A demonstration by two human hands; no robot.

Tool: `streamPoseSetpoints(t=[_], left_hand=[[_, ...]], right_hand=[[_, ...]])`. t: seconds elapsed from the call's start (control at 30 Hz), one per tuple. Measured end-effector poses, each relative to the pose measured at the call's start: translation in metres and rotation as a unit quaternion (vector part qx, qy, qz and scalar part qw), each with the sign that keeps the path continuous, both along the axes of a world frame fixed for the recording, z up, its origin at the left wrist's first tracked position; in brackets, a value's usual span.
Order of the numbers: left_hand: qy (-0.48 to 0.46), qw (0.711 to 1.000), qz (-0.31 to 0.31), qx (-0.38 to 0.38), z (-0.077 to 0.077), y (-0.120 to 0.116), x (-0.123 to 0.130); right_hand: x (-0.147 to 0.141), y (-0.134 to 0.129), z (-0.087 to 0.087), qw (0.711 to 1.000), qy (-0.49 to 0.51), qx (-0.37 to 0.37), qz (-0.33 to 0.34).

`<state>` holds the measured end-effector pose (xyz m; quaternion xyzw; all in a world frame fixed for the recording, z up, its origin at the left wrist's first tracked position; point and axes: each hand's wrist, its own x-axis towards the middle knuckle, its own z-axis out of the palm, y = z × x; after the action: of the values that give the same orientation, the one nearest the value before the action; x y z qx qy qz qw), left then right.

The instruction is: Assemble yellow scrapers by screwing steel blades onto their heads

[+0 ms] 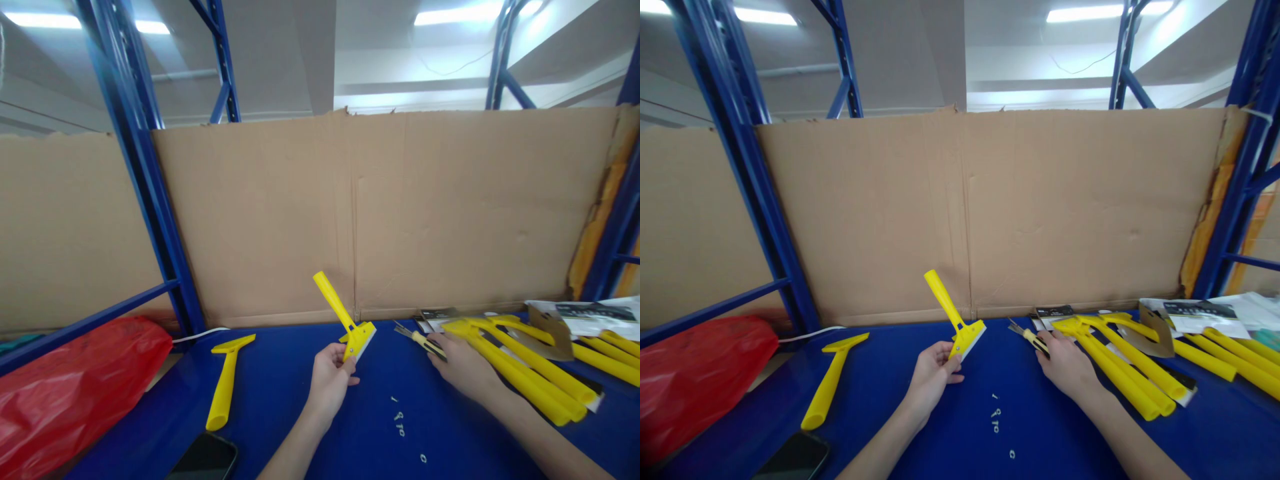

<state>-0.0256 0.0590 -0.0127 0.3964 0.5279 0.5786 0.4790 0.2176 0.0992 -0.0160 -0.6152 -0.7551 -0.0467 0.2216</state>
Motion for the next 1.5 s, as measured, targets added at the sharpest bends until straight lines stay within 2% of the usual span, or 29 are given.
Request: streamPoseSetpoints(t=[0.13, 0.27, 0.33, 0.43, 0.73, 1.3, 1.5], left_hand=[[0.018, 1.000, 0.024, 0.002, 0.001, 0.001, 0.000], [0.039, 0.997, 0.060, 0.007, -0.002, 0.004, -0.002], [0.039, 0.996, 0.079, 0.007, -0.005, 0.006, -0.004], [0.037, 0.995, 0.089, 0.005, -0.007, 0.007, -0.006], [0.055, 0.995, 0.075, 0.020, -0.014, 0.010, -0.008], [0.065, 0.995, 0.069, 0.016, -0.010, 0.008, -0.007], [0.077, 0.995, 0.069, 0.019, -0.012, 0.009, -0.007]], right_hand=[[0.005, -0.004, 0.003, 0.999, 0.039, -0.009, 0.022], [-0.002, -0.017, 0.019, 0.994, 0.089, 0.005, 0.058], [-0.009, -0.025, 0.028, 0.977, 0.182, 0.029, 0.110], [-0.018, -0.037, 0.038, 0.957, 0.245, 0.041, 0.153], [-0.033, -0.047, 0.034, 0.948, 0.220, 0.004, 0.229], [-0.039, -0.052, 0.034, 0.951, 0.196, 0.000, 0.238], [-0.041, -0.052, 0.031, 0.946, 0.208, 0.044, 0.243]])
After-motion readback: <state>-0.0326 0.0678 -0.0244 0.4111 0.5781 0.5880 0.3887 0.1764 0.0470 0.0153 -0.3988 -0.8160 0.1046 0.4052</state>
